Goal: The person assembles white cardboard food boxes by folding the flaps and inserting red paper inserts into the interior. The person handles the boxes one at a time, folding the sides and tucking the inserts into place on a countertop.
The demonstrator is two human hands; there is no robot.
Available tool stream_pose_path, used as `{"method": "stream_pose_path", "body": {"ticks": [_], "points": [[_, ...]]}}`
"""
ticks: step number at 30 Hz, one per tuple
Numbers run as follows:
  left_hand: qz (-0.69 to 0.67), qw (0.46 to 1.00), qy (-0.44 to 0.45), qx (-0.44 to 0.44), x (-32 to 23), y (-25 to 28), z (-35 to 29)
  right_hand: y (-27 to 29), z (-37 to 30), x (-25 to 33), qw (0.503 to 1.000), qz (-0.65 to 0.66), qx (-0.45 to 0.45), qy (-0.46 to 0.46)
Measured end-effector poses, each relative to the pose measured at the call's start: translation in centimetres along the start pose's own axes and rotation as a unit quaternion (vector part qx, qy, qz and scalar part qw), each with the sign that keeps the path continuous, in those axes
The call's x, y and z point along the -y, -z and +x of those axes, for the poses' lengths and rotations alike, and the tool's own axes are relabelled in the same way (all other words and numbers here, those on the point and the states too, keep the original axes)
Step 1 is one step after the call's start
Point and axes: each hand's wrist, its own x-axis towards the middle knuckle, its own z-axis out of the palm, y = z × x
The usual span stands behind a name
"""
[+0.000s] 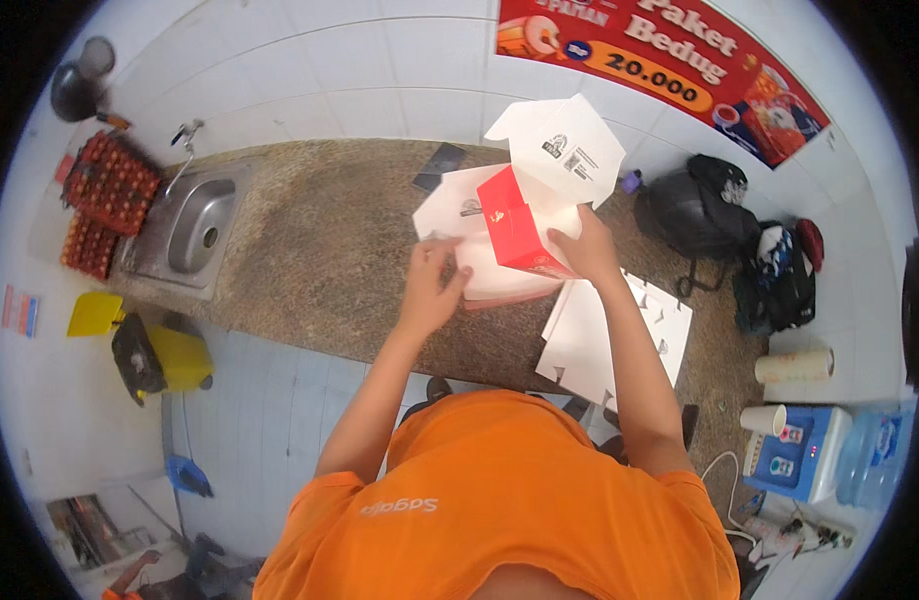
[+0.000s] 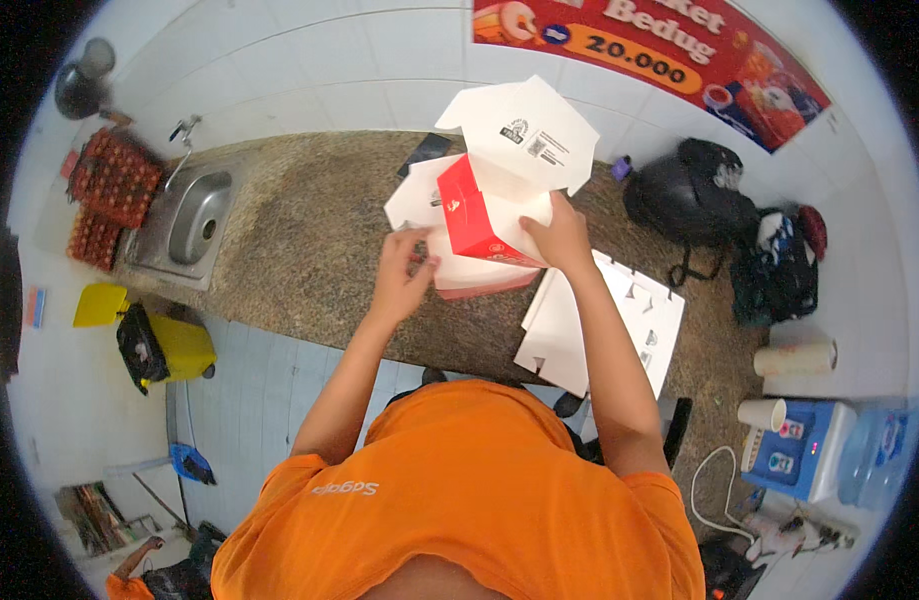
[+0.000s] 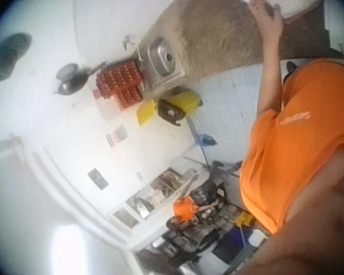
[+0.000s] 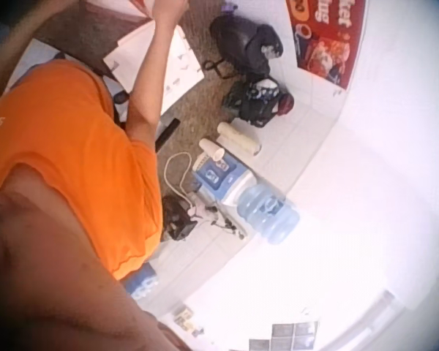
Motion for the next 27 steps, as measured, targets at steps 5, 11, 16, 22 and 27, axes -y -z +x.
{"method": "stream_pose_path", "body": {"ticks": [5,11,16,22,27], "points": [[0.046,0.996,-0.055,0.049,2.0,0.7,0.5,-1.4,0.9,-0.9,0.99,-0.135,0.034,0.005],[0.045,0.997,-0.019,0.058,3.3,1.0,0.5,-1.8,0.8,-0.5,0.978,-0.201,0.062,0.008],[-0.066,0.994,0.049,0.077,2.3,-0.1,0.6,-2.3,1.7,0.3,0.972,-0.22,0.068,-0.041],[-0.021,0.999,-0.046,-0.01,3.4,-2.8,-3.4,-3.7,1.6,1.1,0.973,-0.219,0.042,-0.059],[-0.051,0.998,-0.01,-0.021,2.8,-2.9,-3.0,-4.3,1.0,1.4,0.971,-0.223,0.038,-0.079]]}}
